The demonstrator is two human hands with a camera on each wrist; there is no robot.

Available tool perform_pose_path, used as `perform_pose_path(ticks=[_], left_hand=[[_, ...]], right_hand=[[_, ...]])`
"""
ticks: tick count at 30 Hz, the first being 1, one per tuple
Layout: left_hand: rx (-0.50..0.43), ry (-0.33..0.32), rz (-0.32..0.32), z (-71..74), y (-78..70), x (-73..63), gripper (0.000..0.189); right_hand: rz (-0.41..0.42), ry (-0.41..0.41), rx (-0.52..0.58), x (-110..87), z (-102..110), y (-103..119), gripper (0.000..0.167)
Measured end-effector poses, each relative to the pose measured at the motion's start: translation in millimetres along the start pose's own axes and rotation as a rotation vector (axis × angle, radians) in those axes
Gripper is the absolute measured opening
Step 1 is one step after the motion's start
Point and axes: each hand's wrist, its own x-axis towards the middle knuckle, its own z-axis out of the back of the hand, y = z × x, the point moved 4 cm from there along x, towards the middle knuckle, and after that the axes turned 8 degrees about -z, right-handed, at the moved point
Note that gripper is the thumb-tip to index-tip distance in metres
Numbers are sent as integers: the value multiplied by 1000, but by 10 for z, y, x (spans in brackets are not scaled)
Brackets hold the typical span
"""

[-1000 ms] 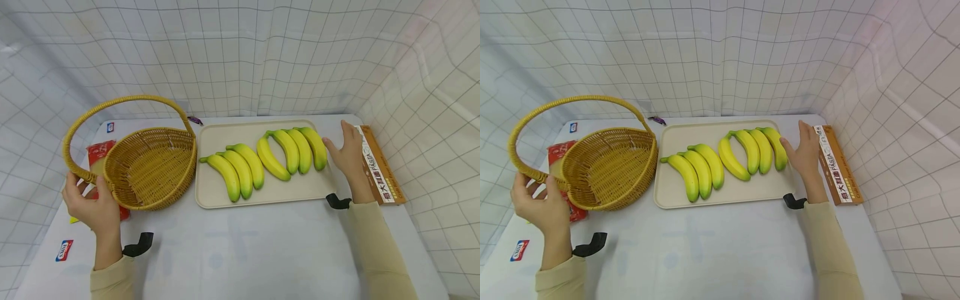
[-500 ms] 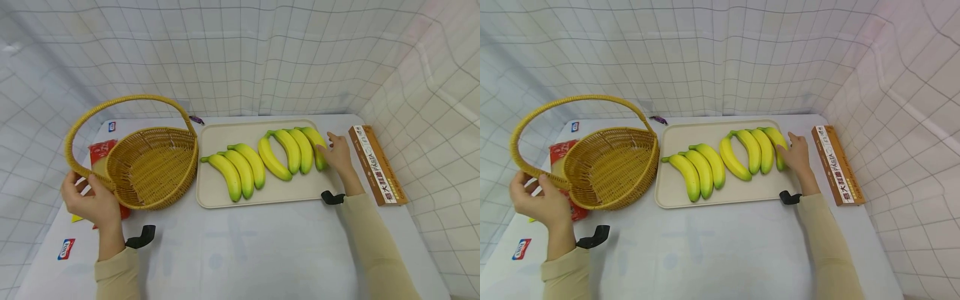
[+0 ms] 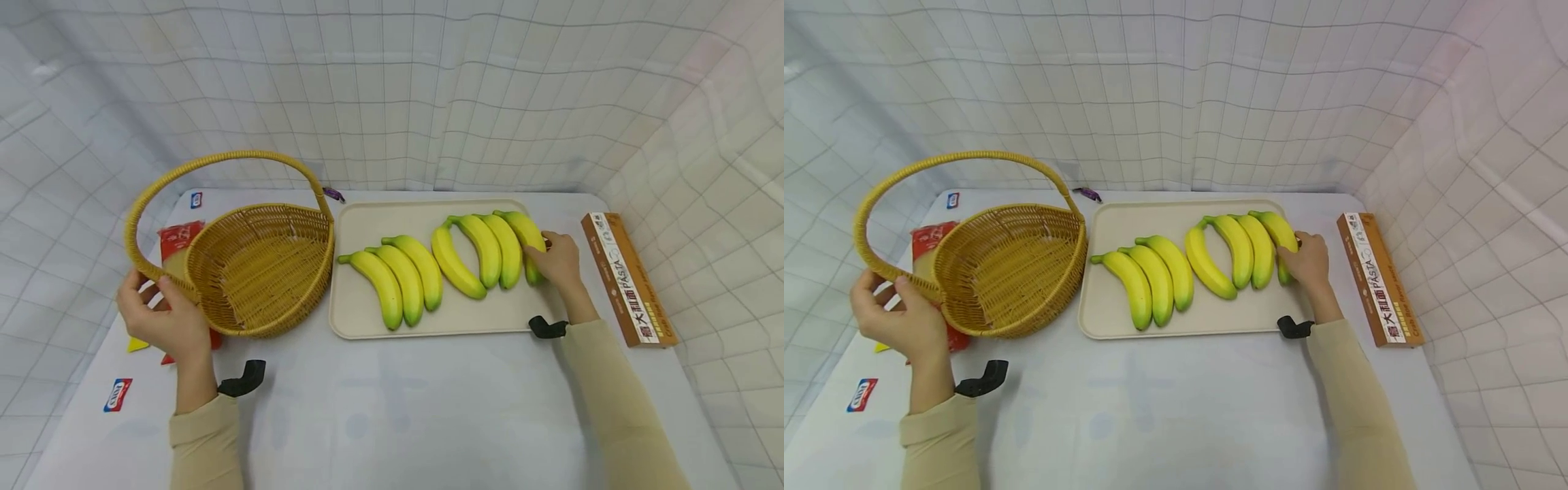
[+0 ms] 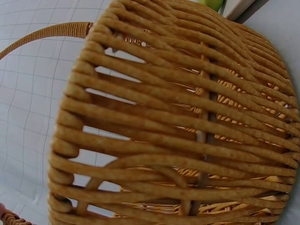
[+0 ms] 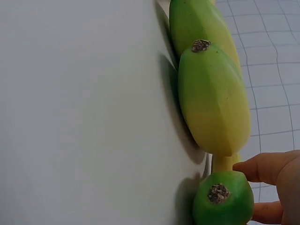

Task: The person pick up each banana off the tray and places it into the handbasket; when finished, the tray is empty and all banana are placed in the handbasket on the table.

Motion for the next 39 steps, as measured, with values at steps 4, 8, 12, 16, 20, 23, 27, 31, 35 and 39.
perform_pose_path(ticks=[4,8,12,16,20,23,27,31,35,39], left_hand=[[3,18,-9,-29,-5,7,25],[-2,28,-20,-42,22,29,25],[-32,48,-27,-55,49,42,27],[-62,62,-33,-46,84,64,27],[-77,80,-29,-16,111,86,27],[-76,96,-21,10,126,97,28],[-64,104,27,31,141,102,29],[-42,111,70,38,121,85,31],[-28,122,79,48,37,55,33],[-33,128,79,54,-13,18,33]], right_hand=[[-45,-32,47,-43,85,-2,57],[-41,-65,74,-79,177,67,58],[-19,-82,74,-153,245,216,58],[51,-76,102,-282,213,456,57],[175,-43,141,-425,57,793,55],[262,2,159,-564,-104,1102,55],[385,82,186,-794,-318,1557,55],[514,168,207,-1020,-548,2058,55],[605,234,195,-1192,-799,2582,55],[659,271,120,-1280,-1096,3026,55]])
